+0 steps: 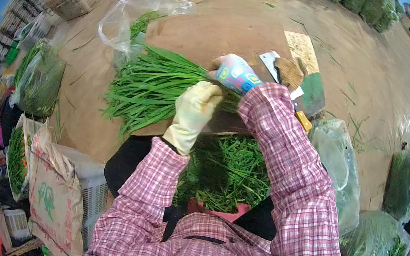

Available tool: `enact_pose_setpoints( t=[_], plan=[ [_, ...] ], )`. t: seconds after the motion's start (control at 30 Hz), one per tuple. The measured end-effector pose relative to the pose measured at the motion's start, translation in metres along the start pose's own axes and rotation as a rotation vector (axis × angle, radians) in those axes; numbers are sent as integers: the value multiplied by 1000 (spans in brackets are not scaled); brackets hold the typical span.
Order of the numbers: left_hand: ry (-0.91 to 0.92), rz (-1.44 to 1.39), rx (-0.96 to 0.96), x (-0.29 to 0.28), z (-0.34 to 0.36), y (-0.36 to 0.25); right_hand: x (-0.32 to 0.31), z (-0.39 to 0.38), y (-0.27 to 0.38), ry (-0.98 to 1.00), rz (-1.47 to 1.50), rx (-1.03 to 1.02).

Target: The person gathers green onions, aligns them, and ties them into bundles using red rubber bands. They then use a knife to trim the ends of the bundles and place them into a plastic bag.

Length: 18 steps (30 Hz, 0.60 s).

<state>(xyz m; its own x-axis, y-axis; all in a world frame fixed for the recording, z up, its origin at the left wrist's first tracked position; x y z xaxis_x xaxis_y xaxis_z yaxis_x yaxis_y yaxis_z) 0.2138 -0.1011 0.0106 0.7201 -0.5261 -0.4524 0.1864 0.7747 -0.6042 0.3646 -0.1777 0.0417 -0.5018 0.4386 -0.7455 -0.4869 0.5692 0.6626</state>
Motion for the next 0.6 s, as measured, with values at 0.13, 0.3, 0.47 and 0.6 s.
enact_pose_setpoints(
  t=[0.13,0.3,0.47,0.6],
  plan=[
    [-142,45,-137,-4,2,11,11,-27,-13,-355,-199,-23],
    [-78,173,-137,7,19,28,53,-77,1,-608,-600,-588],
    [-225,91,-264,-33,28,42,62,-83,-16,-558,-491,-598],
    [-514,194,-406,-127,22,124,63,-95,-14,-631,-271,-651]
  ],
)
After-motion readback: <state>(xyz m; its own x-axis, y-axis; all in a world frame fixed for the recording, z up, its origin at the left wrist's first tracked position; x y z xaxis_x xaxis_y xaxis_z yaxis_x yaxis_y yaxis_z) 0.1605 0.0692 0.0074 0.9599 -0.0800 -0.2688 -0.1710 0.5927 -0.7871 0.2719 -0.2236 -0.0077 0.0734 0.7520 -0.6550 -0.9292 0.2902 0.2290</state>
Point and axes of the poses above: each hand's wrist, its own z-axis towards the middle knuckle, its own x-axis out of the palm, y = z × x, the point moved 1 cm from there along z, towards the middle knuckle, and after that the axes turned 12 degrees about -y, right-handed, at the moved point
